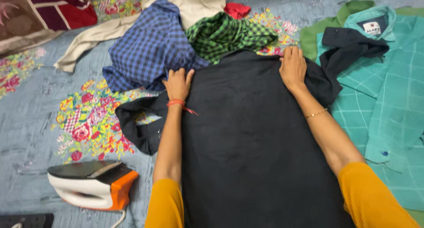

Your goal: The person irons a teal checkered shirt and a black shirt on a bed. They smooth the fabric with their hands, use an electric iron to press the body and sleeves, and fold the sleeves inward. The person then places the teal shirt aside and begins ironing the black shirt.

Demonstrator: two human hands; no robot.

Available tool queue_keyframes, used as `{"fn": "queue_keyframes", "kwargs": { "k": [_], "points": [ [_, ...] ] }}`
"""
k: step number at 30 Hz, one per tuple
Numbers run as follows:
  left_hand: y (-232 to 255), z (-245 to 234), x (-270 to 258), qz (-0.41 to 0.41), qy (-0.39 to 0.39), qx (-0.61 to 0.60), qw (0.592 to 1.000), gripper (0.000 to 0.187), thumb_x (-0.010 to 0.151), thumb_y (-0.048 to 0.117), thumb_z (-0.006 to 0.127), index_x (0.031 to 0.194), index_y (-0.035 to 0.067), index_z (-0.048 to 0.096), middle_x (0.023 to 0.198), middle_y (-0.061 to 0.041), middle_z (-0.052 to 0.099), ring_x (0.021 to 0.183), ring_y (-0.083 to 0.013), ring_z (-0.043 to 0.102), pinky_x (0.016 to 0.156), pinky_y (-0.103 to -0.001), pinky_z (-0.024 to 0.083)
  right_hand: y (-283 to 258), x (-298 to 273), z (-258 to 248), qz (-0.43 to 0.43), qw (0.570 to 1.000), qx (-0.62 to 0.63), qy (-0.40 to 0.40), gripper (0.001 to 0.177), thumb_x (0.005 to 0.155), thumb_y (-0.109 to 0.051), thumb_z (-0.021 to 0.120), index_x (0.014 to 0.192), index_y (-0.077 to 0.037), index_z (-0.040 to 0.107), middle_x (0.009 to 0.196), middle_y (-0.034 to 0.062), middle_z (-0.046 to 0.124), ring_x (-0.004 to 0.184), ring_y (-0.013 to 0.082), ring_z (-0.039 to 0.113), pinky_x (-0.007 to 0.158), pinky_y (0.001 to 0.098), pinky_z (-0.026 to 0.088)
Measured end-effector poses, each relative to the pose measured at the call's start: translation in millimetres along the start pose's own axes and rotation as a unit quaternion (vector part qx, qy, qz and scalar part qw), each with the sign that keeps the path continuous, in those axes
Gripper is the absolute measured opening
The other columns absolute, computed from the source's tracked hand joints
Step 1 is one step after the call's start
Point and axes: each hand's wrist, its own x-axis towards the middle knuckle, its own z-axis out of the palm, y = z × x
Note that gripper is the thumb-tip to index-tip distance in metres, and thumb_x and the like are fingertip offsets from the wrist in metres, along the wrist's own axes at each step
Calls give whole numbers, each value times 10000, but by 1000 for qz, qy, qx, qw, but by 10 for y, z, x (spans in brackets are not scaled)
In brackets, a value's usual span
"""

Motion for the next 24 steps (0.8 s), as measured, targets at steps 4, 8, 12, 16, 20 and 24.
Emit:
{"fn": "queue_keyframes", "kwargs": {
  "k": [4, 8, 12, 16, 20, 24],
  "points": [
    [-256, -175, 94, 29, -45, -71, 996, 444, 1078, 496, 498, 937, 110, 666, 964, -133, 711, 1026, -346, 622, 858, -672, 439, -108, -72, -44, 29, 999, -24, -30, 503, 819, 1, 710, 1298, -52, 570, 1249, 169, 536, 1188, 381, 535, 932, 513, 480],
    [-379, -290, -49, 73, -23, -25, 997, 417, 1066, 472, 522, 927, 96, 635, 931, -80, 730, 979, -303, 642, 855, -615, 459, -382, -393, -74, 40, 997, -11, -62, 640, 949, -201, 658, 1552, -80, 478, 1544, 206, 410, 1447, 450, 352, 1089, 658, 325],
    [-479, -237, -99, 133, 38, 72, 988, 380, 1038, 476, 585, 953, 108, 621, 903, -51, 721, 956, -256, 650, 809, -526, 488, -484, -525, -194, 117, 981, -16, -152, 775, 1012, -646, 475, 1617, -178, 358, 1681, 219, 201, 1512, 548, 70, 1124, 789, 77],
    [-561, -123, -49, 137, 59, 114, 982, 382, 992, 515, 637, 974, 134, 630, 882, -34, 710, 943, -226, 657, 803, -491, 495, -478, -469, -246, 133, 976, -3, -175, 854, 958, -743, 385, 1616, -202, 346, 1700, 196, 166, 1524, 546, 37, 1120, 790, 51],
    [-371, -168, 1, 105, 70, 109, 986, 364, 893, 483, 678, 986, 133, 644, 962, -38, 714, 946, -244, 659, 792, -500, 484, -460, -458, -202, 138, 973, -10, -187, 848, 949, -729, 404, 1605, -195, 350, 1692, 187, 181, 1532, 498, 49, 1115, 783, 55],
    [180, -440, -179, 7, 120, 141, 983, 293, 879, 284, 711, 1131, 142, 663, 1077, -59, 685, 1027, -274, 629, 858, -502, 452, -492, -547, -193, 98, 984, -10, -150, 832, 1003, -682, 424, 1614, -122, 356, 1697, 187, 228, 1559, 424, 114, 1163, 752, 66]
  ]
}}
